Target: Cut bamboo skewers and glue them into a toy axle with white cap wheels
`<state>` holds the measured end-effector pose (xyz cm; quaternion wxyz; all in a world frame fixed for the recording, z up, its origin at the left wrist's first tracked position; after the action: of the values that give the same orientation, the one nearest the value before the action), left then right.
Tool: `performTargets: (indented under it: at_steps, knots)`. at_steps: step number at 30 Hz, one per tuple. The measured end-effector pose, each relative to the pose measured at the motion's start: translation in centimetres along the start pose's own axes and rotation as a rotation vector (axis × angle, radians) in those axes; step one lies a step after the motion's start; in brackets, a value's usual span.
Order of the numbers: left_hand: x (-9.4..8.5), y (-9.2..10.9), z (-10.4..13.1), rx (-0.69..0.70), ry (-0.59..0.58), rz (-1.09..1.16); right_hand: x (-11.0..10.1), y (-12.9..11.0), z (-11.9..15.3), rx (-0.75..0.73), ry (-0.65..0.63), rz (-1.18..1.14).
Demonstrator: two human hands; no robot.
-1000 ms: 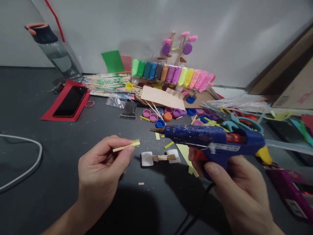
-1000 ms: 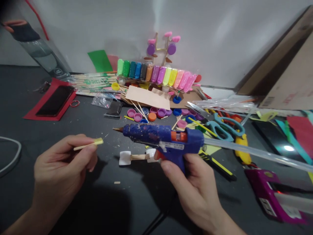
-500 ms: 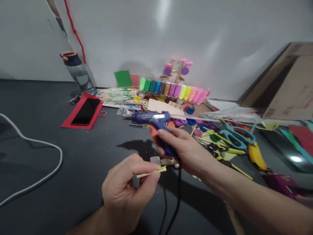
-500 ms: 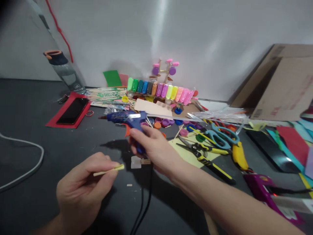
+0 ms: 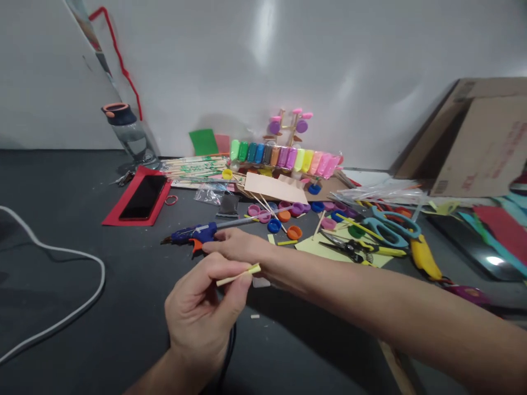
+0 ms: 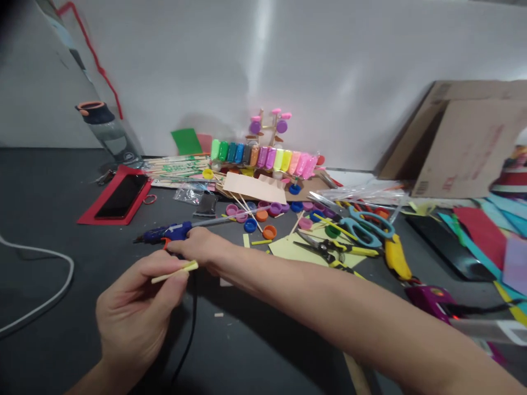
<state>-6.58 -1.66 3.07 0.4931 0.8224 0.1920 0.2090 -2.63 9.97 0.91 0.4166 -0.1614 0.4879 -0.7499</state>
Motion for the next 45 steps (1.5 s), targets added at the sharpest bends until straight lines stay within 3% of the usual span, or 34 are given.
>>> performTargets:
  at_steps: [4,6,10,14,22,29,37,45]
  knots:
    - [0.0,0.0,0.2,-0.055,-0.006,0.037,-3.1,-1.4,4.5,-0.076,-0.01,-0.081]
    - [0.1,-0.2,0.3,-0.132,-0.033,0.072,-4.5,-1.4,7.3,-0.217,-0.019,-0.081]
    - [0.6,-0.8,0.7,-0.354,-0.088,0.16,-5.8,0.8,11.5,-0.573,0.097,0.17]
    - [1.3,-1.8,1.2,-0.57,-0.126,0.248,-5.7,3.7,12.3,-0.78,0.16,0.168]
    - [1.2,-2.9,1.7,-0.722,-0.195,0.291,-5.6,5.5,11.0,-0.741,0.166,0.016]
    - [1.5,-2.7,1.7,-0.662,-0.267,0.239,-5.6,6.3,10.9,-0.67,0.119,-0.065]
    - [1.6,-2.6,1.5,-0.628,-0.313,0.198,-5.8,6.1,11.1,-0.713,0.148,0.017]
    - [1.9,-2.1,1.5,-0.633,-0.286,0.169,-6.0,5.8,11.3,-0.763,0.194,0.127]
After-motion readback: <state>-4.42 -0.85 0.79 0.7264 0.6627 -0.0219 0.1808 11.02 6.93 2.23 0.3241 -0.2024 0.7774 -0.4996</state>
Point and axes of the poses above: each hand's wrist, its own z-axis away from the middle knuckle, its own x-axis out of the palm, y = z × x, the point moved 2 cm from there along -z, towards the middle knuckle, and after that the axes turned 7 degrees about z, right-handed, at the moved point
